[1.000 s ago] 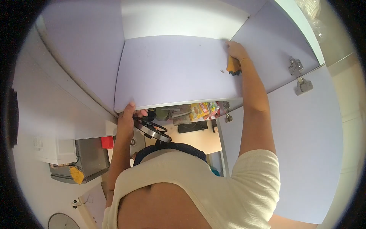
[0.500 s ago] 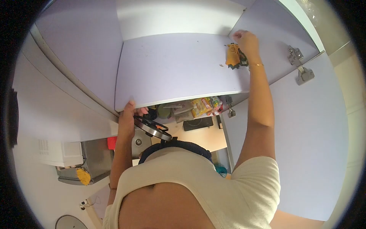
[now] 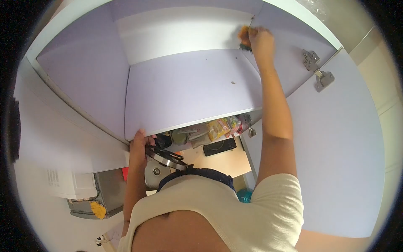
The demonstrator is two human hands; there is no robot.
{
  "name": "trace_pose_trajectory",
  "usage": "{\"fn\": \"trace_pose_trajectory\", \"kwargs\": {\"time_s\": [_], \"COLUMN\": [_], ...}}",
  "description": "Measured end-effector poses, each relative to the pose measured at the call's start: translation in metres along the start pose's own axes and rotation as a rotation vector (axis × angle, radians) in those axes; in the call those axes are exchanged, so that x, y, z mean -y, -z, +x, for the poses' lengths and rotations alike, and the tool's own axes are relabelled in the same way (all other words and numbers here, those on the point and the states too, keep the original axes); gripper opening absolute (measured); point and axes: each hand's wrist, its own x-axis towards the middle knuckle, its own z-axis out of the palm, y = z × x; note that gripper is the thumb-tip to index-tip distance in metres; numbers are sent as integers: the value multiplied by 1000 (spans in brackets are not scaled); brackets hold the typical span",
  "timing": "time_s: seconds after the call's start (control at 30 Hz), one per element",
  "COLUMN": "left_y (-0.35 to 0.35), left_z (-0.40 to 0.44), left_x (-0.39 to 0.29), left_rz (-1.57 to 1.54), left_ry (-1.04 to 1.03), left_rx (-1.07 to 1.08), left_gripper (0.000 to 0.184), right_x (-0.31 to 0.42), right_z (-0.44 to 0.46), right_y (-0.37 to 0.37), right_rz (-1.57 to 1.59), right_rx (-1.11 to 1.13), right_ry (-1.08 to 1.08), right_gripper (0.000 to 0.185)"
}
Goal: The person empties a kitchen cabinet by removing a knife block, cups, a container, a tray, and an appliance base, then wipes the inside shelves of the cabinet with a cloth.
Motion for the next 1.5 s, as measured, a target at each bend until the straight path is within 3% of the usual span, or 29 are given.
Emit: {"fn": "trace_pose_trajectory", "kwargs": {"time_s": [0.07, 0.1, 0.17, 0.27, 0.3, 0.4, 0.47, 0.53, 0.57, 0.63, 0.67, 0.73, 0.87, 0.93, 1.0, 1.07, 1.1, 1.13, 1.2, 1.23, 1.33, 1.5], "left_y": [1, 1, 2, 1, 0, -7, -5, -3, -2, -7, -7, 0, -3, -2, -3, -2, -2, -2, -7, -6, -4, -3], "left_z": [-2, -3, -1, -3, -10, -10, -10, -7, -4, -3, -2, -3, -4, -8, -10, -11, -11, -11, -13, -11, -6, -1], "left_x": [-2, -1, 1, 4, 2, -12, -10, -1, 3, 5, 7, 7, -4, -3, -10, -9, -10, -13, -18, -14, -7, 2], "left_rz": [-1, 6, 4, 19, 24, -80, -69, -80, -93, -111, -124, -93, -95, -104, -104, -96, -70, -78, -127, -126, -120, -121], "left_ry": [91, 86, 64, 43, 63, 108, 82, 41, -6, -63, -98, -18, -35, -62, -24, -26, -15, -30, -121, -101, -93, -117], "left_rx": [14, 13, 10, -54, -49, -60, -64, -57, -44, -49, -38, -26, 2, 3, 14, 18, 32, 22, 15, 19, 45, 39], "left_gripper": [48, 48, 48, 50, 50, 46, 44, 43, 42, 42, 41, 41, 40, 37, 38, 41, 44, 44, 44, 42, 40, 40], "right_x": [23, 9, -23, -26, -40, -32, -24, -6, 4, 26, 36, 53, 121, 137, 143, 169, 187, 208, 243, 259, 309, 357], "right_z": [26, 35, 57, 52, 54, 38, 28, 21, 19, 23, 28, 32, 23, 14, 3, -5, 0, 4, 14, 23, 53, 65], "right_y": [7, -17, -78, -75, -70, -29, -13, 2, 2, -3, -7, -13, 19, 25, 6, -5, -9, -8, -11, -17, -35, -56], "right_rz": [292, 297, -190, -75, -175, -110, -33, 281, 295, 1047, 1066, 1601, 1404, 756, 496, 517, 523, 821, 1107, 1303, 1591, 1739], "right_rx": [142, 136, -68, -37, 241, 439, 362, 181, 176, 65, 69, 81, 185, 557, 658, 279, 269, 312, 355, 286, 102, -54], "right_ry": [-275, -279, -66, -23, 68, 3, 16, -79, -67, -551, -537, -602, -576, -266, 159, 430, 451, 215, -22, -73, -206, -317], "right_gripper": [22, 22, 19, 23, 18, 18, 20, 21, 21, 27, 27, 35, 31, 33, 29, 28, 28, 30, 33, 44, 43, 41]}}
